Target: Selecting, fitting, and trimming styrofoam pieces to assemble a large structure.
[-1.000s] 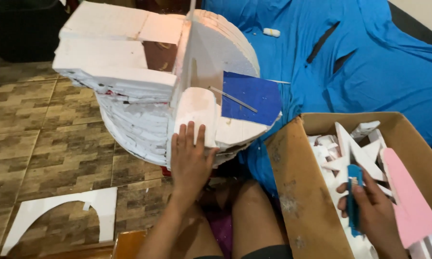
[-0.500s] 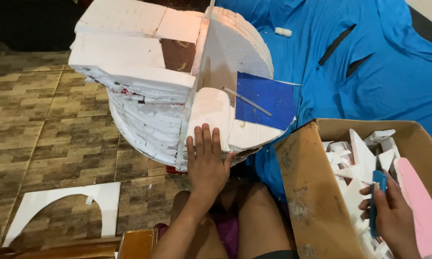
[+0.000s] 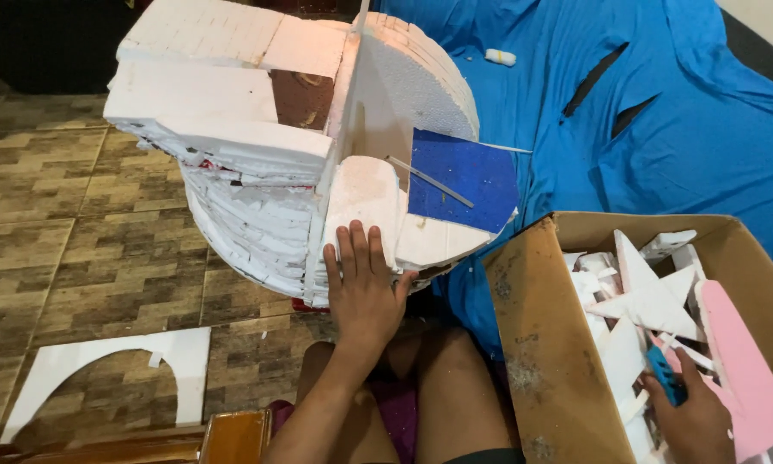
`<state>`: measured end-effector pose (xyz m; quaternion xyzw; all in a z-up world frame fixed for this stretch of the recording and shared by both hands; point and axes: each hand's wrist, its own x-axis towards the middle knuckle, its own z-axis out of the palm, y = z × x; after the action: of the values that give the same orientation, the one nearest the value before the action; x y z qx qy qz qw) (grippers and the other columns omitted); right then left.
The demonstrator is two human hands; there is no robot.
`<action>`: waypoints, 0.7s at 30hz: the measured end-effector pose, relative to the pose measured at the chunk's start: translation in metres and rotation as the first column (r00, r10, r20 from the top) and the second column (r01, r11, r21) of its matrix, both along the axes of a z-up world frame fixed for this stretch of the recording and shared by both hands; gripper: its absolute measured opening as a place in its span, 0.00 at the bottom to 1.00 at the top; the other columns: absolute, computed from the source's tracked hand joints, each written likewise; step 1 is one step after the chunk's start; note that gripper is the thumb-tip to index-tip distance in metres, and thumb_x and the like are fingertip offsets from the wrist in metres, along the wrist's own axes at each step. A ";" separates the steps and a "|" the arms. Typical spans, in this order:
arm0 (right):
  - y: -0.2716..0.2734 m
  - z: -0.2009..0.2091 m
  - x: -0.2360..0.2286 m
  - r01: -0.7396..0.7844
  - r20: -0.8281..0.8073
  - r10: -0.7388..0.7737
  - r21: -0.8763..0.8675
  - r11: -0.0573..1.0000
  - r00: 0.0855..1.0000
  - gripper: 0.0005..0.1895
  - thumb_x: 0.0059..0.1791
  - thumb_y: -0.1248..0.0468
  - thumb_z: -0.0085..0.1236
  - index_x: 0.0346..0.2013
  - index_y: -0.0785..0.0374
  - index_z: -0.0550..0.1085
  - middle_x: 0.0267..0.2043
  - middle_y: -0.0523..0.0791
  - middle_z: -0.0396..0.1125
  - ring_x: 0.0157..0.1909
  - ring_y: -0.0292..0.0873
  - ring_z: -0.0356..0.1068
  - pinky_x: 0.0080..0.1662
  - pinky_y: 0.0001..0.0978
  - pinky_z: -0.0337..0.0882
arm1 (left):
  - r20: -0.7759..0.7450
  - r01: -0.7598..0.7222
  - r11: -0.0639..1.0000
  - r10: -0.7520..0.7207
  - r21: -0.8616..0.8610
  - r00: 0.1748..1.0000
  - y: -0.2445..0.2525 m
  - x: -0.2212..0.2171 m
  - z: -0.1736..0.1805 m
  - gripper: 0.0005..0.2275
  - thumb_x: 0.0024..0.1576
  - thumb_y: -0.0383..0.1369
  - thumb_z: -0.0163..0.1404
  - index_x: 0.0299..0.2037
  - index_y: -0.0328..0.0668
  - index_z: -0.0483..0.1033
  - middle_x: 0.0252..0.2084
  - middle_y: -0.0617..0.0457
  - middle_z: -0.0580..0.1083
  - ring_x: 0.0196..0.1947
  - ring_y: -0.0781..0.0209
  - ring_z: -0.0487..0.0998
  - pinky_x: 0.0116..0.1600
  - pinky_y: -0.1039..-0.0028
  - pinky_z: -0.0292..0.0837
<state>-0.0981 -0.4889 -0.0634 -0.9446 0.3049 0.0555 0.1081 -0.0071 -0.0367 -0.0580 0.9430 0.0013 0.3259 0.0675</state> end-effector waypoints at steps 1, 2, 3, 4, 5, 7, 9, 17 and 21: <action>0.004 0.002 -0.001 -0.020 0.033 0.020 -0.002 1.000 0.999 0.38 0.52 0.50 0.55 0.76 0.51 0.60 0.58 0.56 0.73 0.55 0.59 0.75 0.53 0.49 0.74 | -0.014 -0.009 0.999 0.010 0.035 1.000 0.002 0.001 -0.003 0.41 0.60 0.57 0.47 0.72 0.30 0.48 0.74 0.33 0.51 0.76 0.36 0.47 0.77 0.47 0.37; 0.007 0.005 -0.002 -0.038 0.066 0.038 -0.007 0.999 0.997 0.37 0.51 0.51 0.57 0.75 0.54 0.62 0.59 0.57 0.73 0.55 0.59 0.75 0.52 0.49 0.74 | -0.028 -0.016 0.998 0.018 0.068 0.999 0.002 0.003 -0.006 0.42 0.61 0.59 0.45 0.73 0.31 0.45 0.75 0.33 0.49 0.76 0.36 0.45 0.77 0.47 0.34; 0.002 0.000 -0.005 -0.038 0.065 0.039 -0.006 0.999 0.997 0.37 0.51 0.51 0.57 0.75 0.54 0.62 0.59 0.57 0.73 0.55 0.59 0.75 0.52 0.49 0.74 | -0.029 -0.017 0.997 0.019 0.069 0.999 0.001 -0.001 -0.004 0.42 0.61 0.59 0.45 0.73 0.31 0.45 0.75 0.33 0.49 0.76 0.36 0.45 0.77 0.47 0.34; -0.002 -0.006 -0.007 -0.082 0.138 0.086 -0.032 0.996 0.987 0.36 0.50 0.52 0.59 0.72 0.57 0.66 0.54 0.57 0.75 0.49 0.59 0.76 0.49 0.47 0.74 | -0.018 -0.023 0.997 0.024 0.072 1.000 0.002 -0.002 -0.001 0.40 0.61 0.58 0.46 0.73 0.32 0.48 0.75 0.34 0.50 0.76 0.38 0.46 0.78 0.50 0.36; -0.006 -0.011 -0.008 -0.123 0.210 0.133 -0.062 0.991 0.969 0.35 0.49 0.53 0.62 0.70 0.60 0.70 0.50 0.58 0.76 0.44 0.58 0.77 0.46 0.45 0.74 | -0.007 -0.028 0.997 0.029 0.075 1.000 0.003 -0.004 0.003 0.39 0.61 0.57 0.46 0.72 0.32 0.52 0.76 0.35 0.51 0.77 0.40 0.47 0.78 0.52 0.37; -0.011 -0.019 -0.009 -0.150 0.253 0.170 -0.096 0.984 0.953 0.33 0.48 0.55 0.63 0.67 0.64 0.73 0.50 0.59 0.76 0.46 0.58 0.77 0.48 0.45 0.73 | -0.006 -0.021 0.997 0.022 0.075 1.000 0.003 -0.005 0.006 0.39 0.61 0.57 0.46 0.72 0.32 0.52 0.75 0.34 0.52 0.76 0.39 0.49 0.78 0.52 0.38; -0.022 -0.035 -0.006 -0.177 0.297 0.209 -0.134 0.975 0.932 0.31 0.48 0.57 0.64 0.64 0.67 0.75 0.51 0.59 0.76 0.48 0.59 0.76 0.51 0.45 0.73 | -0.001 -0.017 0.997 0.017 0.072 1.000 0.003 -0.005 0.005 0.39 0.61 0.57 0.46 0.71 0.31 0.53 0.74 0.33 0.53 0.76 0.38 0.50 0.77 0.51 0.39; 0.013 0.000 -0.014 0.014 0.356 -0.015 0.006 1.000 0.934 0.31 0.54 0.60 0.62 0.69 0.73 0.71 0.47 0.64 0.66 0.46 0.60 0.69 0.45 0.52 0.73 | 0.006 -0.004 0.997 0.003 0.077 1.000 0.004 -0.004 0.002 0.40 0.62 0.55 0.49 0.73 0.30 0.48 0.76 0.32 0.50 0.76 0.37 0.47 0.78 0.50 0.37; -0.017 -0.010 -0.008 -0.007 0.326 0.052 -0.136 0.991 0.944 0.22 0.53 0.57 0.70 0.51 0.75 0.82 0.23 0.55 0.73 0.21 0.49 0.68 0.30 0.36 0.69 | -0.016 -0.011 0.999 0.012 0.051 1.000 0.003 -0.003 0.002 0.41 0.60 0.54 0.49 0.73 0.32 0.46 0.75 0.34 0.50 0.76 0.37 0.47 0.78 0.49 0.37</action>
<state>-0.1061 -0.5061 -0.0735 -0.9501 0.2714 -0.1219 0.0933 -0.0100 -0.0334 -0.0558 0.9470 -0.0010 0.3186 0.0416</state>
